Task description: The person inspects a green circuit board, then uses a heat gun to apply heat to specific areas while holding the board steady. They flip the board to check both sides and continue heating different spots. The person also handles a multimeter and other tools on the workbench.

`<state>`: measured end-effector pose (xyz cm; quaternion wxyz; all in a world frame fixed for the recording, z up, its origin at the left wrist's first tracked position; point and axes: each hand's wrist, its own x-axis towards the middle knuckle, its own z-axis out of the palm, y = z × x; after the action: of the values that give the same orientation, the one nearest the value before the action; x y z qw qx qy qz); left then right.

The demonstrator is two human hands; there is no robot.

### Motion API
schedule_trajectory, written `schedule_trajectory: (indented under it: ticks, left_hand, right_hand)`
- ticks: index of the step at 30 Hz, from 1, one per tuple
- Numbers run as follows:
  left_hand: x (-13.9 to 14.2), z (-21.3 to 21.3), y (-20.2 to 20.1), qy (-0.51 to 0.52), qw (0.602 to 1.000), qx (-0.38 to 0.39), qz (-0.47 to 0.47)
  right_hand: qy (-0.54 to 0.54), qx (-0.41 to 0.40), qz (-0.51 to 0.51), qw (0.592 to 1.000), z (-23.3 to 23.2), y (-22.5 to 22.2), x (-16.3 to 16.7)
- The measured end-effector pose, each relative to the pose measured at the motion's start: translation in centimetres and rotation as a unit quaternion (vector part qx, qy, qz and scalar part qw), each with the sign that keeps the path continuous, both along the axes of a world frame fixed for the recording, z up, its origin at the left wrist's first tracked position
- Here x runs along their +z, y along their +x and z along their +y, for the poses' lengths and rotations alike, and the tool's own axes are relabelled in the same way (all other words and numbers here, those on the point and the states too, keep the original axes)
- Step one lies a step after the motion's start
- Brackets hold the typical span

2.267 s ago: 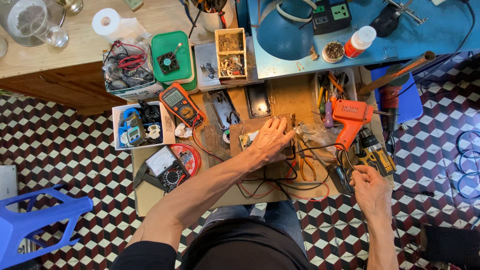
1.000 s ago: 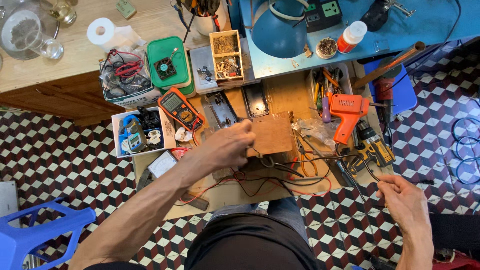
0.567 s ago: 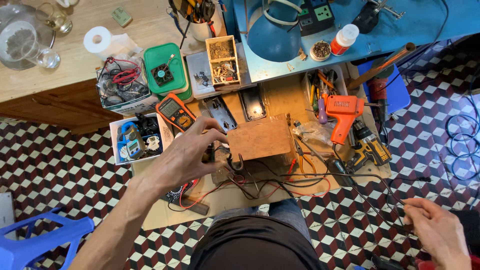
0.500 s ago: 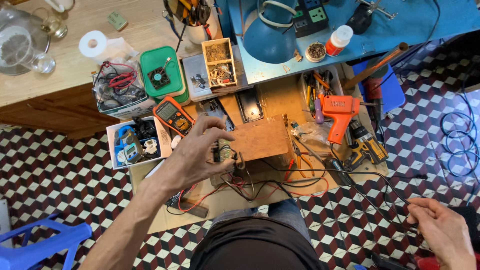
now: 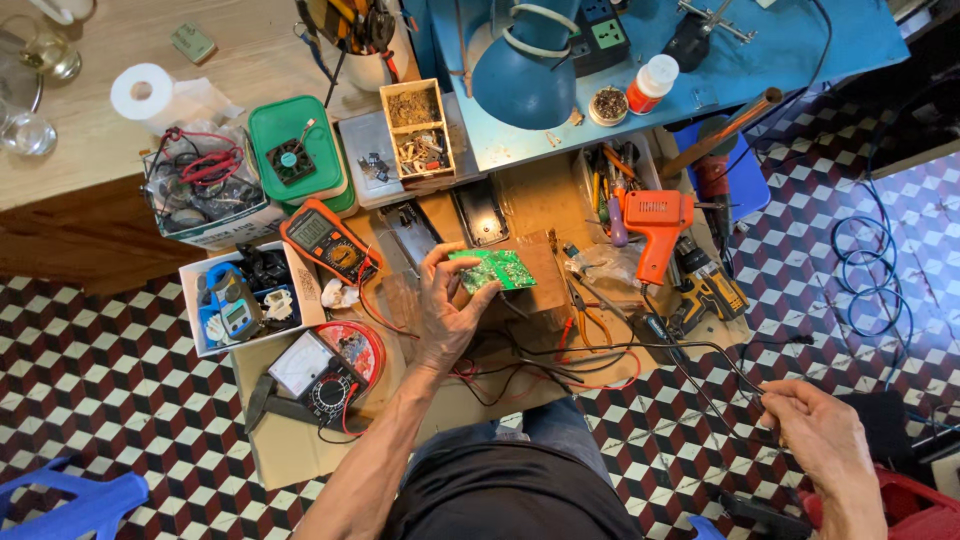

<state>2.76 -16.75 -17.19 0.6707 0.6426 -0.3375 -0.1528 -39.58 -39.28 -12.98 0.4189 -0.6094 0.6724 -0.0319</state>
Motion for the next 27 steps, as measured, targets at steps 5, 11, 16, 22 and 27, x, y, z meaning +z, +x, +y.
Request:
schedule_trajectory:
  ticks: [5,11,16,22,27]
  left_hand:
    - [-2.6,5.2,0.5,0.129,0.98,0.054,-0.141]
    - [-3.5,5.8,-0.3,0.198,0.979,0.053,0.012]
    - [-3.0,2.4,-1.0,0.204,0.979,0.009,-0.007]
    - [1.8,3.1,-1.5,0.18,0.979,0.035,-0.083]
    - [8.1,-0.7,-8.8,0.073,0.988,-0.047,-0.125]
  right_hand:
    - [0.007,0.002,0.018,1.0,-0.6,0.7,-1.0]
    - [-0.018,0.043,0.042,0.998,-0.9,2.1,-1.4]
    - [-0.088,0.077,0.123,0.985,-0.3,2.2,0.9]
    - [-0.216,0.063,0.032,0.974,2.2,5.0,6.7]
    - [-0.269,0.15,0.083,0.948,4.0,8.1,12.9]
